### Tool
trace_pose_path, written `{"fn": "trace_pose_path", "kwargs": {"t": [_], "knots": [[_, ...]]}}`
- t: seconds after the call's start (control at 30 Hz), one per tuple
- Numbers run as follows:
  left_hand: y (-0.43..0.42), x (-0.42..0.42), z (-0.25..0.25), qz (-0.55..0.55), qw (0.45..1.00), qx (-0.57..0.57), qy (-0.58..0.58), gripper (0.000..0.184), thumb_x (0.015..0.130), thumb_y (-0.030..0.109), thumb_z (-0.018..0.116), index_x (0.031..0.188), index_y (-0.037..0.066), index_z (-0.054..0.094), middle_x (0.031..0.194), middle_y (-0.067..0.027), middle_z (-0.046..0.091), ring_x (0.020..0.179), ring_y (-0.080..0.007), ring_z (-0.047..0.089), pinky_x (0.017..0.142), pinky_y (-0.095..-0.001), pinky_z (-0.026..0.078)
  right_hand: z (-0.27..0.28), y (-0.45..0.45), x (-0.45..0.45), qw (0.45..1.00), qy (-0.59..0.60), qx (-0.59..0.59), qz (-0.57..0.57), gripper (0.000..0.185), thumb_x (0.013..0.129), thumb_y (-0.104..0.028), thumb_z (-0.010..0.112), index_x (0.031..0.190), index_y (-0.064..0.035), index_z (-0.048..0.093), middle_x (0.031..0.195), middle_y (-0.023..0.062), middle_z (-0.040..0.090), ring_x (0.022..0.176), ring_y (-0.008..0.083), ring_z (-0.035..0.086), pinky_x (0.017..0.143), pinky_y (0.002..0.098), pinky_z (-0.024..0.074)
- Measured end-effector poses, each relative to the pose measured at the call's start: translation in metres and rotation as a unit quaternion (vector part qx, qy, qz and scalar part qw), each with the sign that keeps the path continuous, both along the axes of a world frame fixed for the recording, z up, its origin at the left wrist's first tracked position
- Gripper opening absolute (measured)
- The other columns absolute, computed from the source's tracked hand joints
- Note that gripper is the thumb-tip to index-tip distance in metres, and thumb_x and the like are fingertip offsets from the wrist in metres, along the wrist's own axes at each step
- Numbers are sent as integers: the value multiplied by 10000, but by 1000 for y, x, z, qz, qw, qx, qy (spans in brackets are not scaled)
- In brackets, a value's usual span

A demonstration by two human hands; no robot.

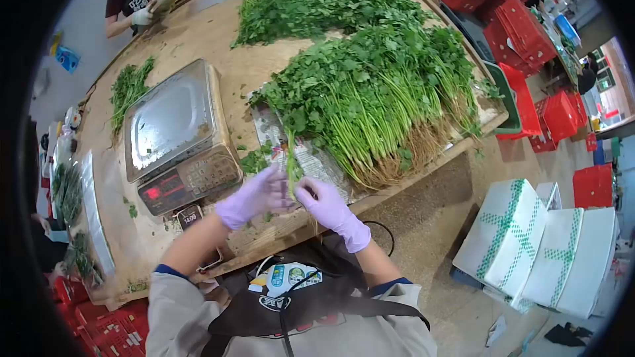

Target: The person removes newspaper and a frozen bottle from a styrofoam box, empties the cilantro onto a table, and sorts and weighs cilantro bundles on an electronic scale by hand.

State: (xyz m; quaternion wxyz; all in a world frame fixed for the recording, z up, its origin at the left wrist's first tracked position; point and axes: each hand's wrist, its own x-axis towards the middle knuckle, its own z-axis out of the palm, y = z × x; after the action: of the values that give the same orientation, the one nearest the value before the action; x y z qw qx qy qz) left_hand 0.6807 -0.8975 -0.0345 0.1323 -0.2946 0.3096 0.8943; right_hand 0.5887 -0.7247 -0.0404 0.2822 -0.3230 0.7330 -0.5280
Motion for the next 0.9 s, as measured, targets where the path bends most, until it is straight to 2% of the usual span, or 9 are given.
{"fn": "trace_pose_path", "kwargs": {"t": [0.07, 0.1, 0.2, 0.3, 0.5, 0.6, 0.67, 0.83, 0.9], "knots": [[22, -15, -35, 26, 994, 105, -32, 330, 927, 354, 503, 1093, 73, 553, 859, -44, 600, 793, -212, 613, 741, -358, 511, -2, 3, -10, 956, 278, 25, -91, 246, 819, -259, 626, 899, -31, 580, 765, 112, 580, 700, 293, 566, 612, 329, 432], [29, -18, -45, 32, 998, 61, 0, 329, 931, 341, 500, 1114, 71, 540, 836, -31, 586, 752, -195, 603, 719, -352, 508, 0, 11, -14, 863, 455, 174, -136, 389, 745, -222, 693, 1043, -39, 523, 857, 93, 553, 818, 254, 536, 719, 351, 411], [36, -25, -70, 47, 997, 27, 46, 311, 942, 299, 483, 1151, 71, 514, 808, -12, 567, 684, -161, 579, 680, -335, 503, -2, 23, -24, 752, 532, 330, -207, 539, 691, -262, 730, 1108, -41, 471, 905, 105, 547, 869, 261, 512, 769, 387, 379], [35, -26, -73, 52, 997, 9, 60, 277, 957, 245, 451, 1170, 73, 494, 803, -2, 559, 639, -131, 550, 659, -313, 498, -31, 29, -36, 751, 483, 386, -233, 585, 662, -242, 745, 1132, -48, 457, 889, 113, 560, 860, 264, 536, 786, 399, 378], [47, -25, -56, 121, 992, -33, 29, 290, 961, 299, 437, 1099, 62, 533, 829, -28, 588, 722, -148, 577, 665, -348, 506, 17, 18, -15, 947, 220, 21, -231, 359, 747, -114, 704, 1037, -13, 519, 797, 144, 626, 738, 297, 624, 680, 370, 473], [43, -28, -50, 165, 974, 124, 91, 643, 885, 630, 363, 1202, 81, 474, 1116, -76, 568, 1030, -246, 550, 880, -443, 465, 38, 5, 11, 946, 256, 55, -192, 381, 792, -138, 684, 1085, 6, 489, 843, 152, 632, 744, 226, 631, 671, 309, 488], [49, -30, -26, 216, 961, 111, 130, 691, 869, 660, 346, 1221, 77, 464, 1148, -87, 562, 1040, -257, 549, 890, -450, 463, 24, -2, 18, 951, 242, 59, -182, 425, 798, -158, 686, 1126, 14, 478, 851, 135, 633, 745, 198, 623, 671, 300, 485], [41, -23, -38, 232, 965, 12, 119, 865, 823, 739, 239, 1253, 24, 468, 1181, -161, 575, 1051, -290, 573, 922, -422, 470, -33, -11, 4, 971, -168, 2, -167, 450, 812, -236, 681, 1129, 33, 509, 841, 54, 607, 693, 139, 564, 640, 256, 447], [36, -19, -41, 250, 955, 74, 143, 708, 880, 629, 373, 1218, 21, 503, 1136, -141, 604, 1004, -255, 601, 874, -399, 500, -25, -12, -6, 960, -245, 12, -138, 338, 837, -211, 639, 1076, 12, 551, 768, 8, 566, 630, 87, 504, 567, 212, 408]]}}
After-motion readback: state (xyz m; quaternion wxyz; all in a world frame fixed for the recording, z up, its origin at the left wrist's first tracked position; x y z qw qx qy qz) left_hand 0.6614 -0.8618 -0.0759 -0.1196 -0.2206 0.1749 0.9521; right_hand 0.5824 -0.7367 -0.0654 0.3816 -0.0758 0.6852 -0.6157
